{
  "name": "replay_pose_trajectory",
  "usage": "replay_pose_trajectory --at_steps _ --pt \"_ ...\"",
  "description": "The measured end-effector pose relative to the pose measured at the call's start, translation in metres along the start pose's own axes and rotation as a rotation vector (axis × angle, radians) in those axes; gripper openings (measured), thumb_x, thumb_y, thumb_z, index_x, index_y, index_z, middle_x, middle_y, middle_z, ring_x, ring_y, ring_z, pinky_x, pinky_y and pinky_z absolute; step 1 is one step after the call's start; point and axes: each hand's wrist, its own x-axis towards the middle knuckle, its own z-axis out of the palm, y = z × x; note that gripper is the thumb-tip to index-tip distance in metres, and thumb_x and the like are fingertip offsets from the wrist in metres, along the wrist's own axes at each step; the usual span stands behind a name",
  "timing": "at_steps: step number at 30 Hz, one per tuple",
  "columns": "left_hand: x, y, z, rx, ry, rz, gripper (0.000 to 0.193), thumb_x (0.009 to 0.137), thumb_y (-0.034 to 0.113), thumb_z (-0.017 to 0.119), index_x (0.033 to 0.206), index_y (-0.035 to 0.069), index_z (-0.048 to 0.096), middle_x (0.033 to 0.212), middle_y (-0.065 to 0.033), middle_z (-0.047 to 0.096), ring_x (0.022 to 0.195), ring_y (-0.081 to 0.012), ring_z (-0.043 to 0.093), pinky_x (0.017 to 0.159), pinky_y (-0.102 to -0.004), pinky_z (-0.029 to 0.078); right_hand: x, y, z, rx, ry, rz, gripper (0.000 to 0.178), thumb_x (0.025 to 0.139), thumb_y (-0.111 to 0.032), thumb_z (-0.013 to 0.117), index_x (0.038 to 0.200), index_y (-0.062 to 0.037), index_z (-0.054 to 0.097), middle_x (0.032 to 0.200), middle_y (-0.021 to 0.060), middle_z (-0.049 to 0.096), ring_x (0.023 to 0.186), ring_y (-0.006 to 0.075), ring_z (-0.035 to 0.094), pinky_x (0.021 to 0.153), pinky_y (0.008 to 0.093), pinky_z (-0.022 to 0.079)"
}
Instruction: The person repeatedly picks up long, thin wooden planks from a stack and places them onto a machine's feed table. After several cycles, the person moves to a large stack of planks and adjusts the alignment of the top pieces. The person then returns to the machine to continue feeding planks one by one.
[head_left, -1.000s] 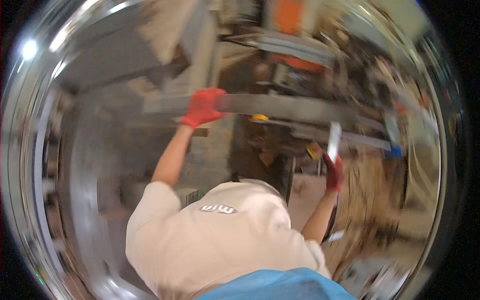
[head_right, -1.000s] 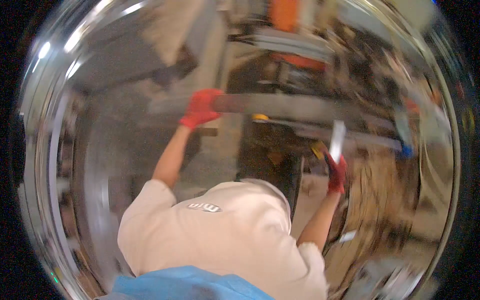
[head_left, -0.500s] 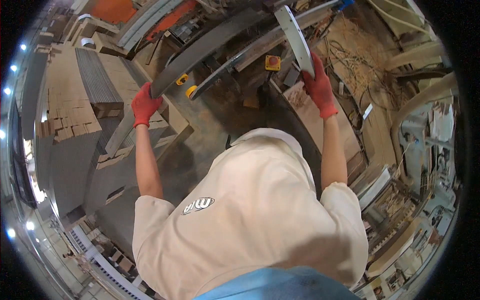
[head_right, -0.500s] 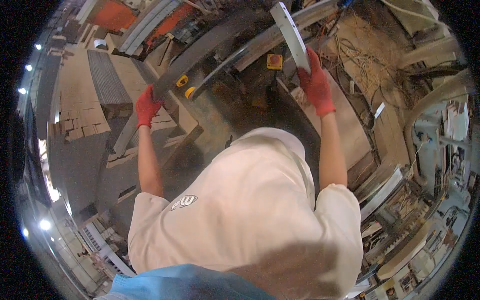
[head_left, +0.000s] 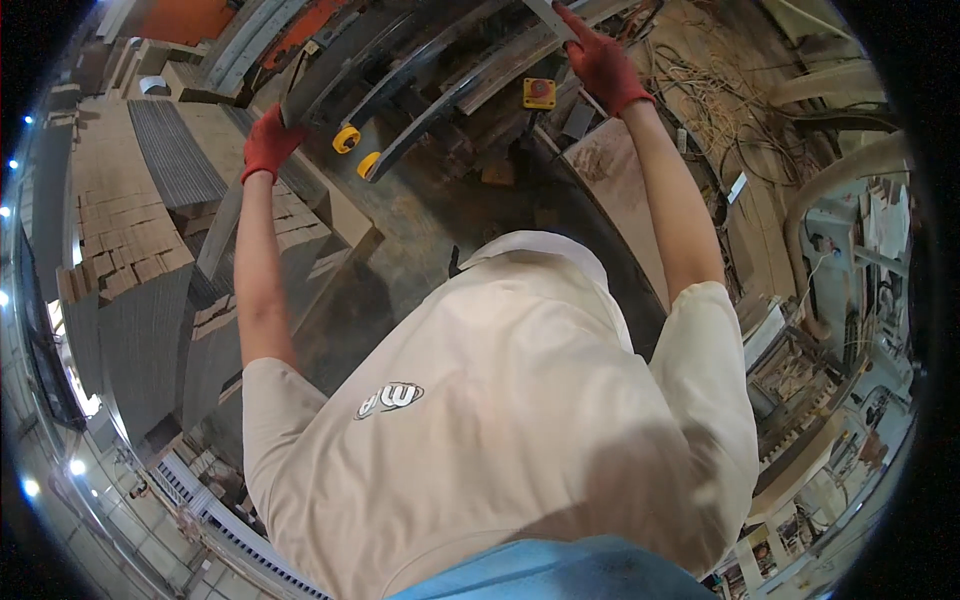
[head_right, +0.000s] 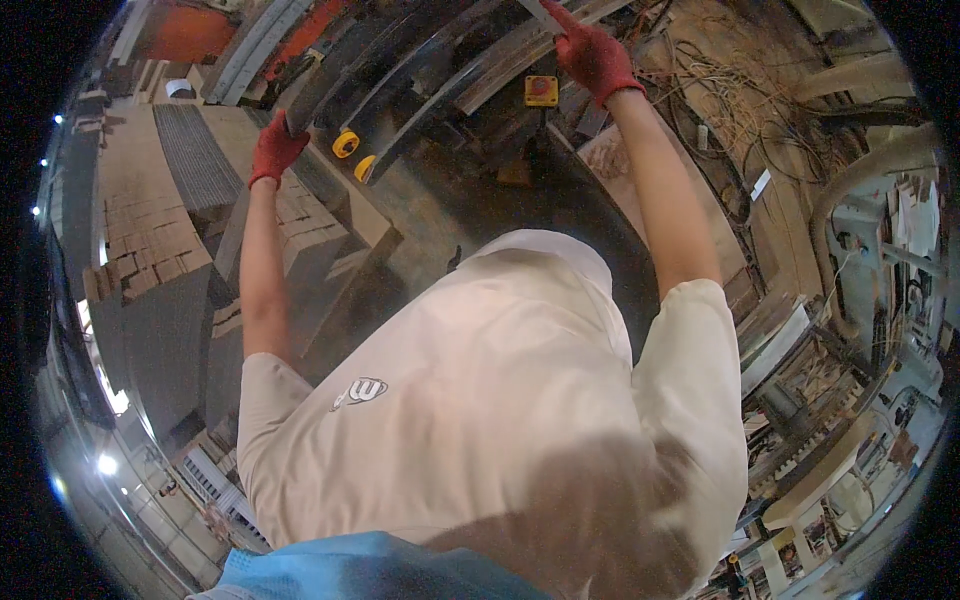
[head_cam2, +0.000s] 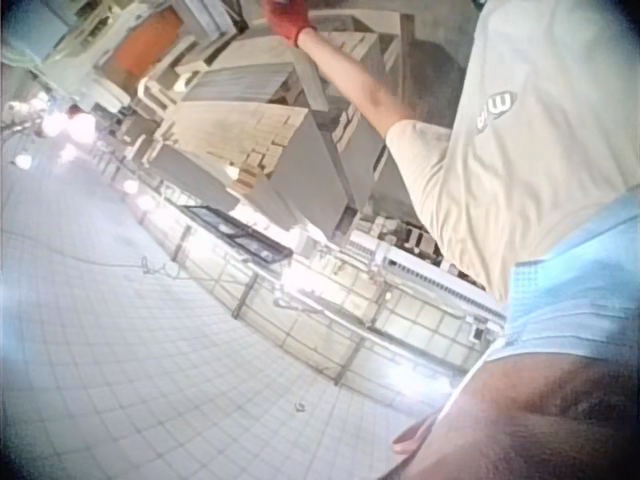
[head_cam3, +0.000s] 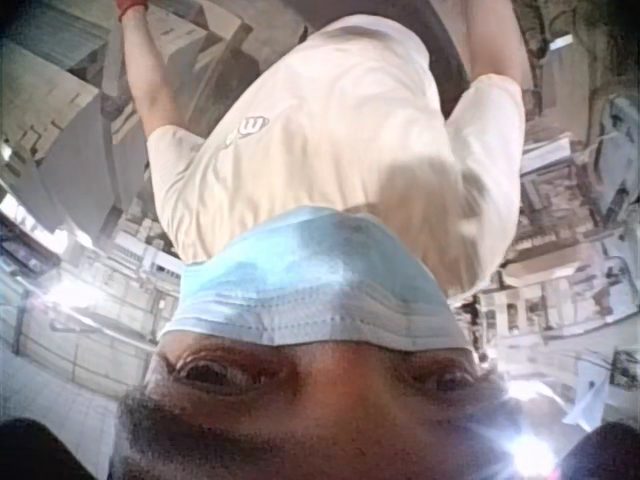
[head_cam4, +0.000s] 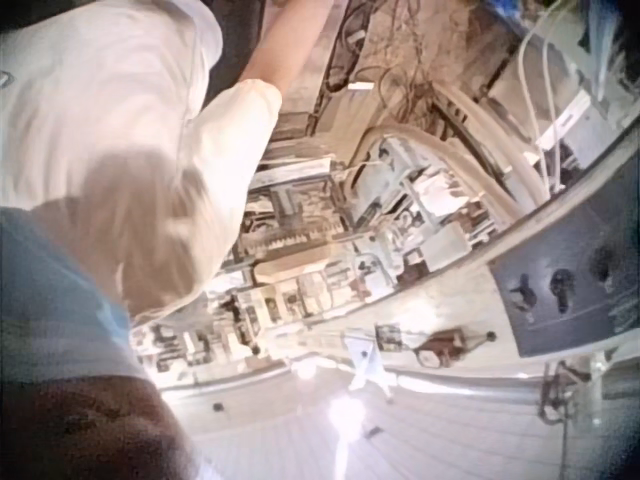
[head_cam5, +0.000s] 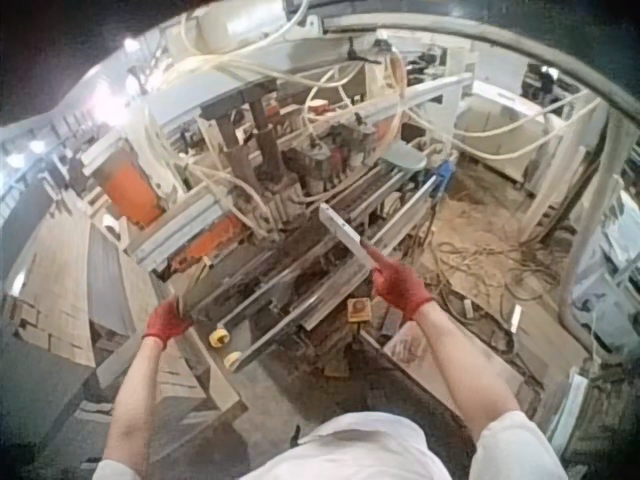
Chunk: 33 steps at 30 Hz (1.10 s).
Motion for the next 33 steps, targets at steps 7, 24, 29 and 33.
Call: replay_pose_trajectory --at_steps 7,24,29,33 --pt "0.015 -0.01 0.006 -0.068 -0.02 0.077 0.053 0.08 0.039 0.08 0.121 0.009 0.064 0.119 -0.019 0.072 0.114 -0.0419 0.066 0.091 -0.0494 0.054 0.027 -0.004 -0.012 -0.15 -0.078 -0.047 0.065 0.099 -0.019 0.047 0.162 -0.0322 0.035 0.065 0.0198 0.058 0.063 0.0348 0.065 0.062 0.0495 0.051" --pt "0.009 -0.006 0.007 -0.02 0.003 0.051 0.043 0.083 0.031 0.076 0.116 0.008 0.062 0.11 -0.0198 0.074 0.106 -0.0413 0.069 0.085 -0.0483 0.056 0.046 0.025 0.002 0.383 -0.284 0.058 0.061 0.106 -0.011 0.052 0.159 -0.0405 0.041 0.066 0.0062 0.052 0.057 0.0132 0.04 0.056 0.0333 0.038" --pt "0.007 0.017 -0.005 -0.042 0.007 0.013 0.039 0.083 0.029 0.075 0.113 0.008 0.062 0.107 -0.0211 0.074 0.105 -0.0425 0.068 0.084 -0.0485 0.055 0.047 0.025 0.001 0.064 -0.285 0.081 0.069 0.103 -0.018 0.051 0.161 -0.0456 0.025 0.102 0.0241 0.071 0.082 0.0431 0.069 0.07 0.0508 0.054" --pt "0.009 -0.001 0.007 -0.081 0.027 0.067 0.038 0.083 0.026 0.074 0.114 0.008 0.062 0.108 -0.0214 0.073 0.106 -0.0424 0.068 0.084 -0.0483 0.055 0.047 0.012 0.005 -0.14 -0.228 0.023 0.068 0.104 -0.019 0.05 0.161 -0.0455 0.024 0.102 0.0235 0.072 0.081 0.0425 0.069 0.07 0.051 0.054"
